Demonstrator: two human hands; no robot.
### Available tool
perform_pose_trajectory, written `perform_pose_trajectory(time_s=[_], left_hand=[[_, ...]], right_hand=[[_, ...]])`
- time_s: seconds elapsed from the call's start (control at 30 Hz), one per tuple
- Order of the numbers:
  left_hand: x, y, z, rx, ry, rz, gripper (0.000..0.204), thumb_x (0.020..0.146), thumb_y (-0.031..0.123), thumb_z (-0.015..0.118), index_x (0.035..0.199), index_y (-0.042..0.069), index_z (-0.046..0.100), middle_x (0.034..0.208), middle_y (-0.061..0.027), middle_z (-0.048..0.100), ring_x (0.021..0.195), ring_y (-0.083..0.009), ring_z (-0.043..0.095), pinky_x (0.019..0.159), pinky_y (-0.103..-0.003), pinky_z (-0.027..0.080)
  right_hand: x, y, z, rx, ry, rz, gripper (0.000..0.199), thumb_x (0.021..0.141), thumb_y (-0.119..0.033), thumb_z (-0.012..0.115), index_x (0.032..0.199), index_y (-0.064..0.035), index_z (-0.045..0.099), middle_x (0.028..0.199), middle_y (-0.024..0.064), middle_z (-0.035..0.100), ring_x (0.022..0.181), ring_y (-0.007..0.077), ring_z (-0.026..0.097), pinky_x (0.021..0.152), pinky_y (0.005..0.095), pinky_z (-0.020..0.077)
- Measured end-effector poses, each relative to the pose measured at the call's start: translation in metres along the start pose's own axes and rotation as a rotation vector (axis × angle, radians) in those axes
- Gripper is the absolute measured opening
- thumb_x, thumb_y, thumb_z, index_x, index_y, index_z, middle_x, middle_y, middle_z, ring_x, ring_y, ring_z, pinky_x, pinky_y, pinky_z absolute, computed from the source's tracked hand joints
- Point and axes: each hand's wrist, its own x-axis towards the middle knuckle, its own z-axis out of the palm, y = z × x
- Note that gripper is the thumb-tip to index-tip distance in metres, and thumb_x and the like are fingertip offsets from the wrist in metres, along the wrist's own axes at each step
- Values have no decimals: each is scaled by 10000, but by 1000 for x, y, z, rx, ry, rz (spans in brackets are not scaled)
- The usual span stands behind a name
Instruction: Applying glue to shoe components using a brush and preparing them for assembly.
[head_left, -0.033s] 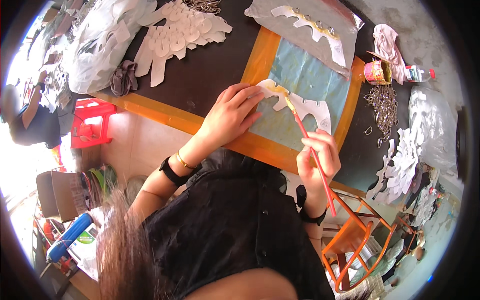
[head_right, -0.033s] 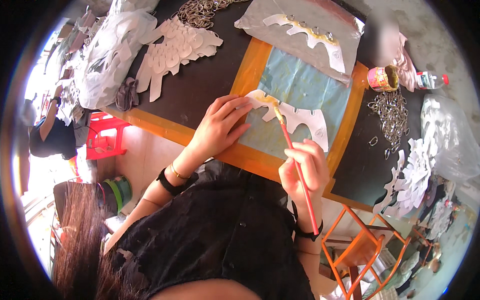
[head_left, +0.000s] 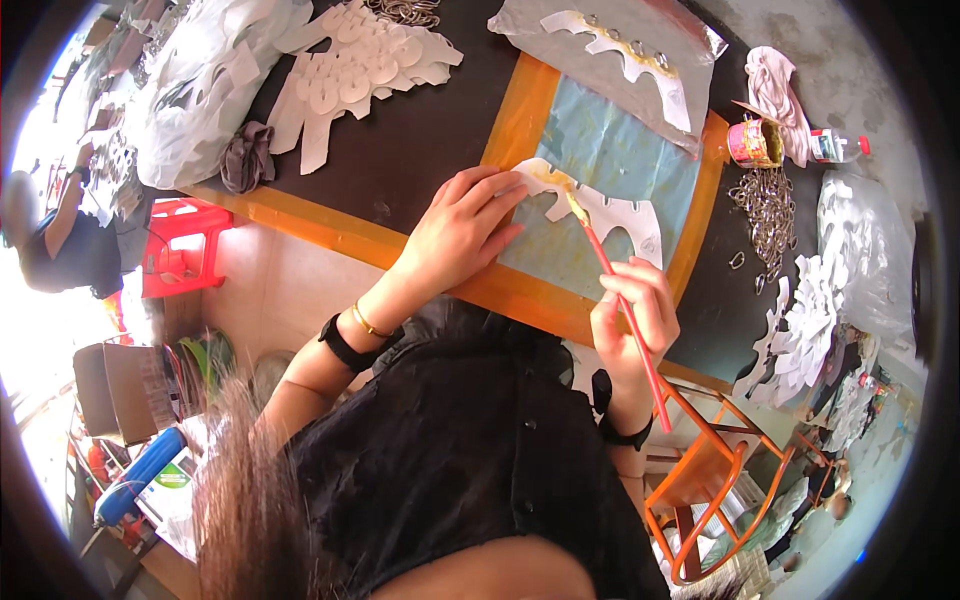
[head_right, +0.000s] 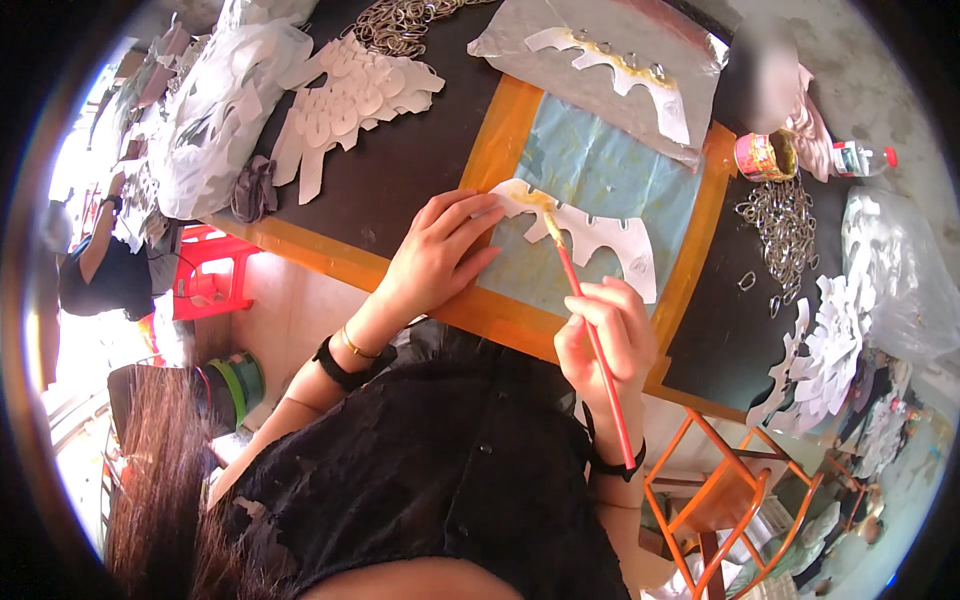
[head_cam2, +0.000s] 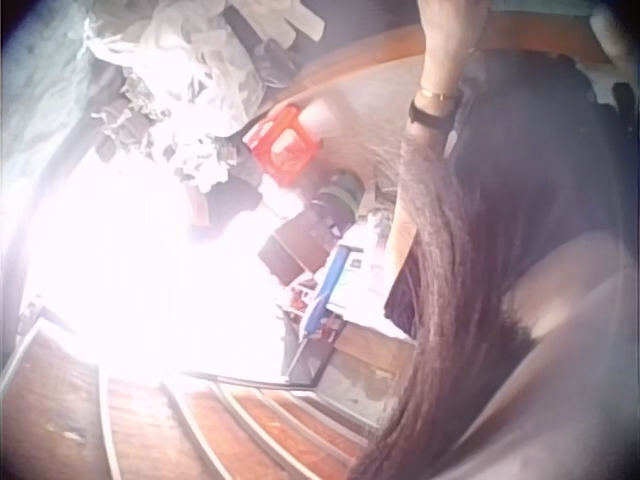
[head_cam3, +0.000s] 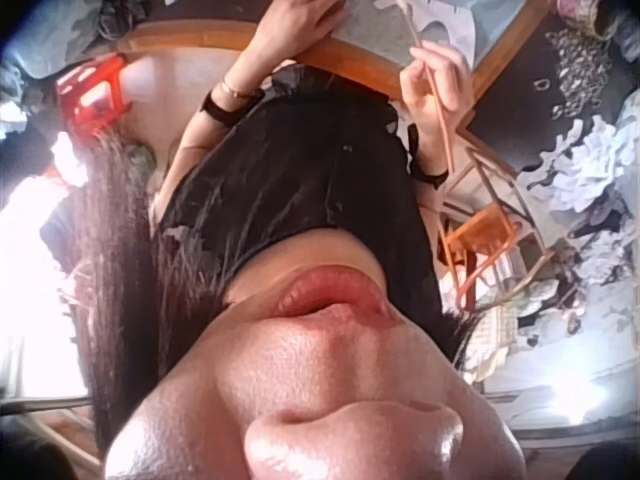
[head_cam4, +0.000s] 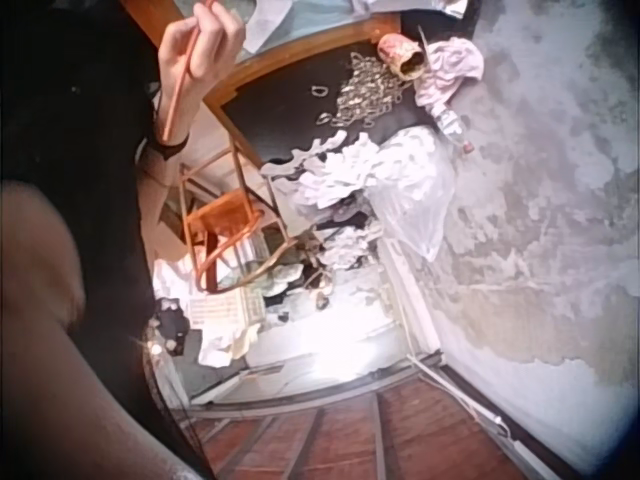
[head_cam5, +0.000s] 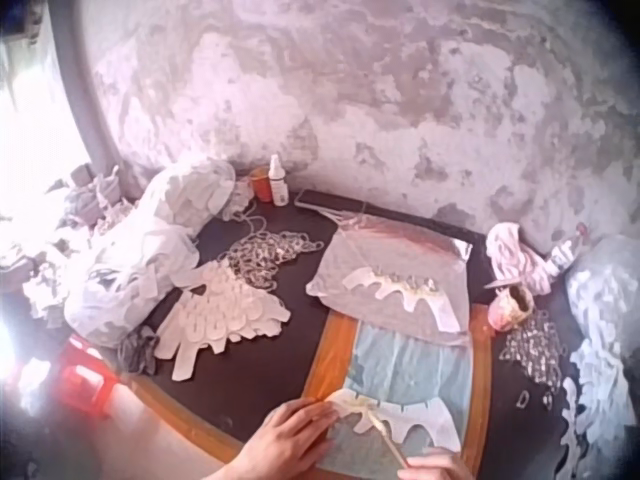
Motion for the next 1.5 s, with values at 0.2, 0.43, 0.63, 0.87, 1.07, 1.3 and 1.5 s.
perform_pose_trajectory(time_s=[0.2,0.43,0.63,0.87,1.07,1.3,1.5], left_hand=[[1,0,0,0,-5,-1,405,776,127,697,1158,34,598,1207,-91,563,1130,-299,512,942,-409,444],[1,0,0,-5,-11,-9,407,772,118,700,1156,31,599,1212,-95,561,1131,-303,512,946,-404,441],[1,0,0,-6,-7,-4,403,773,117,700,1152,25,598,1210,-99,562,1130,-306,512,945,-405,441],[1,1,-1,-8,-11,-9,398,774,115,702,1148,24,599,1209,-100,562,1129,-305,512,941,-405,444],[2,0,1,1,3,-4,395,775,117,703,1147,30,603,1201,-99,569,1122,-304,519,933,-405,450],[2,0,1,8,0,-7,395,773,121,707,1146,40,608,1199,-100,571,1121,-303,520,927,-406,452],[-2,8,2,-14,46,106,413,757,115,715,1149,39,607,1189,-97,571,1127,-293,519,928,-406,453]], right_hand=[[-1,3,0,-26,47,26,161,684,40,624,839,-7,627,836,140,619,789,312,627,834,430,523],[3,-1,-6,23,123,31,164,687,53,624,839,-8,625,836,131,634,803,296,638,841,430,524],[11,-2,2,25,-18,-59,175,706,51,638,867,-15,625,893,114,619,830,290,625,832,428,523],[7,3,2,-5,-30,-64,183,690,58,632,861,-6,614,881,128,609,833,307,616,840,431,524],[4,2,-1,-23,5,-12,172,689,56,628,848,-7,612,852,128,606,816,310,619,849,439,523],[3,6,-2,-19,9,-19,179,680,57,629,846,-7,615,845,129,606,802,312,620,851,435,523],[3,5,-1,-4,13,-56,175,684,53,628,849,-3,615,823,132,604,784,306,620,828,434,528]])
